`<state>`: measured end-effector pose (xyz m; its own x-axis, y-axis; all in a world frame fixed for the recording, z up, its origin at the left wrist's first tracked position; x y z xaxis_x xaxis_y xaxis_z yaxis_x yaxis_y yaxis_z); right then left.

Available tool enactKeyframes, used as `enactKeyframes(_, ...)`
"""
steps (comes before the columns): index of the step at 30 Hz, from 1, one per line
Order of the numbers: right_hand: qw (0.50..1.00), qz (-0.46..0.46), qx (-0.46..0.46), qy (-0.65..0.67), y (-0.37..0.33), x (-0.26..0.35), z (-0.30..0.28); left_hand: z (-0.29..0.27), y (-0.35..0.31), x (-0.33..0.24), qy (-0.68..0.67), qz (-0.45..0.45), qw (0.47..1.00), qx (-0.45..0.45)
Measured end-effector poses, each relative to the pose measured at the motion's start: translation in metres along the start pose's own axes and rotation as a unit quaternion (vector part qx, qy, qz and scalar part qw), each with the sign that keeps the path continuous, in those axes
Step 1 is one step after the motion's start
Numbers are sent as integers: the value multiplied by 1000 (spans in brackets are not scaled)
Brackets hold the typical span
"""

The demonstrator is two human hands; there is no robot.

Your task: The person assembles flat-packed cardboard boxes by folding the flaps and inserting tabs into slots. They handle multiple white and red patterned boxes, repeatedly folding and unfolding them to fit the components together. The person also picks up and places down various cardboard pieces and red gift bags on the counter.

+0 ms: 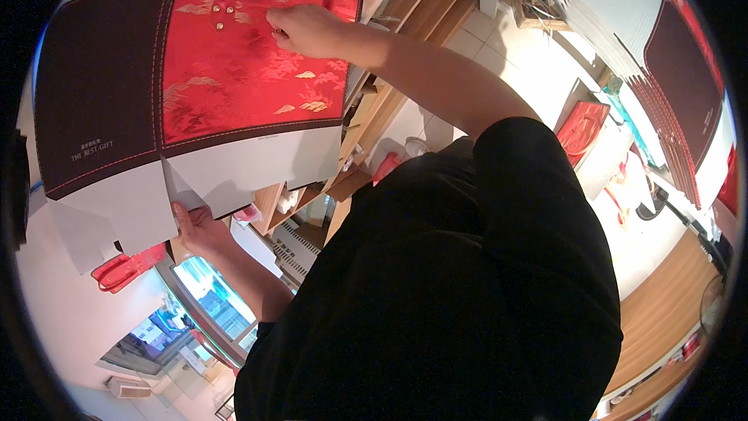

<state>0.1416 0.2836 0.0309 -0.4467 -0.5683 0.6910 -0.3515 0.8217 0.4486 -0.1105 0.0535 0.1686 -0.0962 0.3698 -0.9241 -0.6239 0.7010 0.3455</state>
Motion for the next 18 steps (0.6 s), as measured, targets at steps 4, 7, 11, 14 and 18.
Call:
enactKeyframes(4, 998, -65, 15, -20, 2, -3, 2, 9, -5, -3, -22, -10, 1000, -5)
enactKeyframes(7, 994, -92, 41, -45, 4, -3, 1, 9, -5, -4, -21, -8, 1000, -4)
enactKeyframes(11, 992, -106, 36, -53, 2, -2, 0, 7, -5, -3, -24, -7, 1000, -17)
enactKeyframes(14, 999, -43, 16, 13, -3, -9, 2, 1, -1, -1, -11, -4, 1000, 3)
enactKeyframes(18, 991, 60, -53, 111, -10, -16, 5, -8, 4, 0, 17, 1, 1000, 16)
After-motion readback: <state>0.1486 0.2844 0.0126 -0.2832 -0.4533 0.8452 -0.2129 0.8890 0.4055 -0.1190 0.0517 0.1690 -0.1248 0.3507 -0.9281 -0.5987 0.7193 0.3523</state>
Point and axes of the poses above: each hand's wrist, its own y-axis towards the middle knuckle, its own z-axis out of the palm, x = y × z, the point moved 6 cm from there along y, towards the middle knuckle, and after that the axes turned 9 degrees about -y, right-handed, at the moved point
